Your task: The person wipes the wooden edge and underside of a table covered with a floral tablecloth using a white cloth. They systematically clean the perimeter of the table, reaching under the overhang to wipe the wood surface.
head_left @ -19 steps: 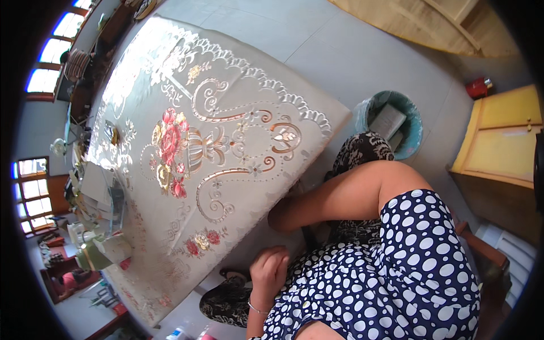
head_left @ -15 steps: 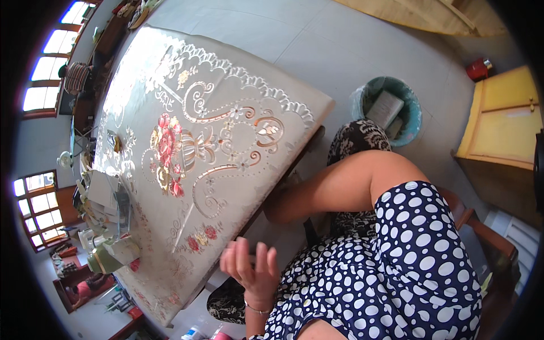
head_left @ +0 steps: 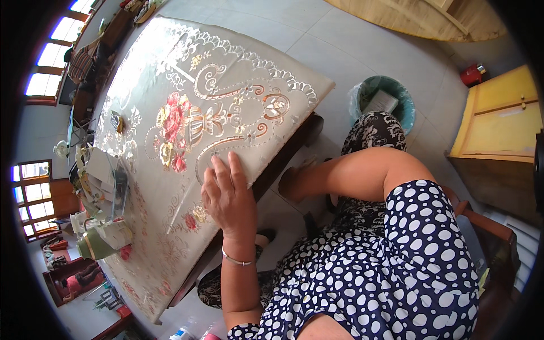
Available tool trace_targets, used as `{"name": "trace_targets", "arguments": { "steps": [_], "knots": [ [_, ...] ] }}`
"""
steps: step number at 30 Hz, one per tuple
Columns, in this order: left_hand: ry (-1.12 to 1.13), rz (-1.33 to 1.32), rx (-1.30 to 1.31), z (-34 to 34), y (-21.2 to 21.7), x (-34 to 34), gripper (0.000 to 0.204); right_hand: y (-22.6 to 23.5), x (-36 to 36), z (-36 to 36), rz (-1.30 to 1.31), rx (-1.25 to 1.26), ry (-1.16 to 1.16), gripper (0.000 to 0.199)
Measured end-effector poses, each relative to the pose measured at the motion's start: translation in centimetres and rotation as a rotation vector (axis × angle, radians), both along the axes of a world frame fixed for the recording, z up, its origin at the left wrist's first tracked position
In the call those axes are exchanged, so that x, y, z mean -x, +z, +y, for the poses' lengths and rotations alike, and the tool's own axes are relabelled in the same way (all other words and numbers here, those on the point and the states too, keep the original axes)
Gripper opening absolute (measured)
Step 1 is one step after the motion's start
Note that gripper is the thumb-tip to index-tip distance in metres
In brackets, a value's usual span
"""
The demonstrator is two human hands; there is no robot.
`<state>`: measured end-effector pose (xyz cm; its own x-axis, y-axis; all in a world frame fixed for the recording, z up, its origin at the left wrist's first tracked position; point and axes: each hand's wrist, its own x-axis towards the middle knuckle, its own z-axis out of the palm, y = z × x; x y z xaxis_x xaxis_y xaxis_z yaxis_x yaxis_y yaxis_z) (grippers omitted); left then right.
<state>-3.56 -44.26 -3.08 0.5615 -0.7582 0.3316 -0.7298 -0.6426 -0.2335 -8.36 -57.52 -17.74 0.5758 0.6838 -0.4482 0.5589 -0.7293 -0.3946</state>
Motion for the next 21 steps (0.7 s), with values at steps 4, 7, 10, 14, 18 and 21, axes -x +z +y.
{"name": "trace_targets", "arguments": {
  "steps": [4,7,10,14,18,21],
  "knots": [
    [-0.049,-0.005,-0.095,-1.9,0.3,-0.9,0.078,0.4,0.6,-3.5,-0.028,0.072,-0.153,0.031],
    [-0.106,0.142,-0.086,-2.3,1.3,-1.7,0.088,2.2,-0.8,-7.7,0.108,0.160,-0.494,0.030],
    [-0.164,0.259,-0.027,-2.8,2.0,-2.2,0.092,6.8,0.3,-15.2,0.117,-0.030,-1.100,0.029],
    [-0.195,0.299,0.004,-3.0,2.3,-2.3,0.090,6.1,-1.9,-22.0,0.005,-1.010,-1.784,0.019],
    [-0.198,0.283,0.005,-2.9,1.9,-2.5,0.082,7.8,-3.0,-19.5,0.015,-1.545,-1.668,0.026],
    [-0.180,0.270,-0.004,-3.1,1.7,-2.3,0.078,6.0,-3.1,-17.8,0.189,-1.632,-1.520,0.031]
  ]
}}
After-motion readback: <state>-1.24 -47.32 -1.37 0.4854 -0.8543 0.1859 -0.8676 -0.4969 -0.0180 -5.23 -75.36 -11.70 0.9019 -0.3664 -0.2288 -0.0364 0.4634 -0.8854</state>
